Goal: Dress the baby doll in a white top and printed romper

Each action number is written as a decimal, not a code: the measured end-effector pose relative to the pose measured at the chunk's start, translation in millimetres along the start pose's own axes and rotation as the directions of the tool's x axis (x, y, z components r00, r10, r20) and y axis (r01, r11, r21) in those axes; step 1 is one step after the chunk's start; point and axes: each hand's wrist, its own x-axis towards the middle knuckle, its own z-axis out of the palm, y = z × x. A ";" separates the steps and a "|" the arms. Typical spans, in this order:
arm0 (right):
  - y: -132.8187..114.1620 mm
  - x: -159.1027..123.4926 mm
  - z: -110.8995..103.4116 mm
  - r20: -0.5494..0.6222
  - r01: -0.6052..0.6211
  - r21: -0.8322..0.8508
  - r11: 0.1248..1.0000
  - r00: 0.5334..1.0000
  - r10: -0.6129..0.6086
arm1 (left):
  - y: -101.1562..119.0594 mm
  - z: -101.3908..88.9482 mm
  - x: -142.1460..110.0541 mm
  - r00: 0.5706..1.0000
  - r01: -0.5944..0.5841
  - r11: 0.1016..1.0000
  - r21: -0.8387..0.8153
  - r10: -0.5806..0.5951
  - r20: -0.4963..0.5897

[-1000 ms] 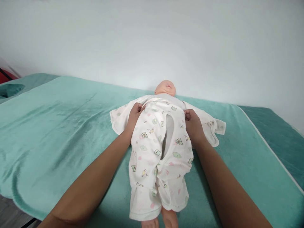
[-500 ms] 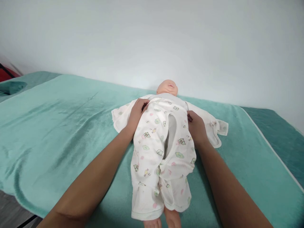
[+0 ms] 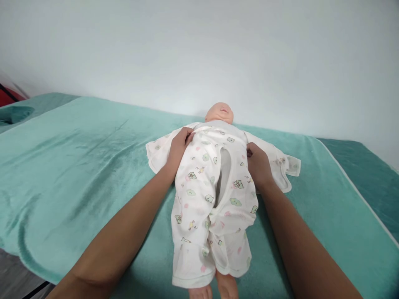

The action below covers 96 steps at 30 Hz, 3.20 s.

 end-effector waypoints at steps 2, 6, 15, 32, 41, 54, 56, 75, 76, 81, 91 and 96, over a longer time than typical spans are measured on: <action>0.5 0.1 2.2 -0.030 -0.038 0.015 0.999 0.999 0.038 | -2.9 0.5 1.0 0.999 0.024 0.999 -0.049 -0.026 -0.046; -0.6 -0.2 4.0 -0.071 -0.021 0.105 0.994 0.997 0.028 | -7.4 0.5 3.2 1.000 0.031 0.997 -0.071 -0.031 0.001; -9.1 10.3 -5.3 0.109 0.014 0.371 0.929 0.992 -0.059 | 2.3 -4.8 21.3 0.959 -0.131 0.989 -0.074 0.146 0.244; -1.8 38.3 3.6 0.196 0.166 0.399 0.902 0.945 -0.261 | 12.1 6.3 48.2 0.972 -0.112 0.979 0.173 0.071 0.224; -14.2 50.4 2.8 0.283 0.235 0.347 0.908 0.896 -0.341 | 4.2 23.6 64.6 0.968 -0.183 0.962 0.205 0.139 0.211; -10.7 91.5 25.3 0.028 0.213 0.043 0.976 0.976 -0.214 | -2.5 23.1 68.6 0.997 -0.026 0.944 0.330 -0.002 0.083; -10.6 91.4 28.0 0.022 0.194 0.049 0.980 0.981 -0.195 | -7.1 24.2 68.7 0.999 -0.024 0.941 0.338 0.015 0.029; -4.1 59.8 19.2 0.102 0.216 0.209 0.954 0.965 -0.241 | -21.9 5.4 52.5 0.909 -0.303 0.821 0.485 0.095 0.406; -2.5 55.8 18.5 0.095 0.219 0.209 0.953 0.965 -0.243 | -23.5 3.5 50.3 0.909 -0.310 0.817 0.486 0.105 0.404; 5.4 32.0 15.8 0.041 0.217 0.240 0.946 0.971 -0.234 | -28.4 -5.6 36.1 0.912 -0.319 0.810 0.492 0.121 0.391; 7.5 -10.5 8.0 -0.039 0.062 0.197 0.978 0.998 -0.056 | -33.8 -22.9 -5.5 0.904 -0.350 0.804 0.480 0.156 0.399; 6.4 -10.8 5.2 0.028 -0.141 0.235 0.962 0.990 0.139 | -26.7 -25.3 -18.6 0.896 -0.398 0.822 0.407 0.253 0.365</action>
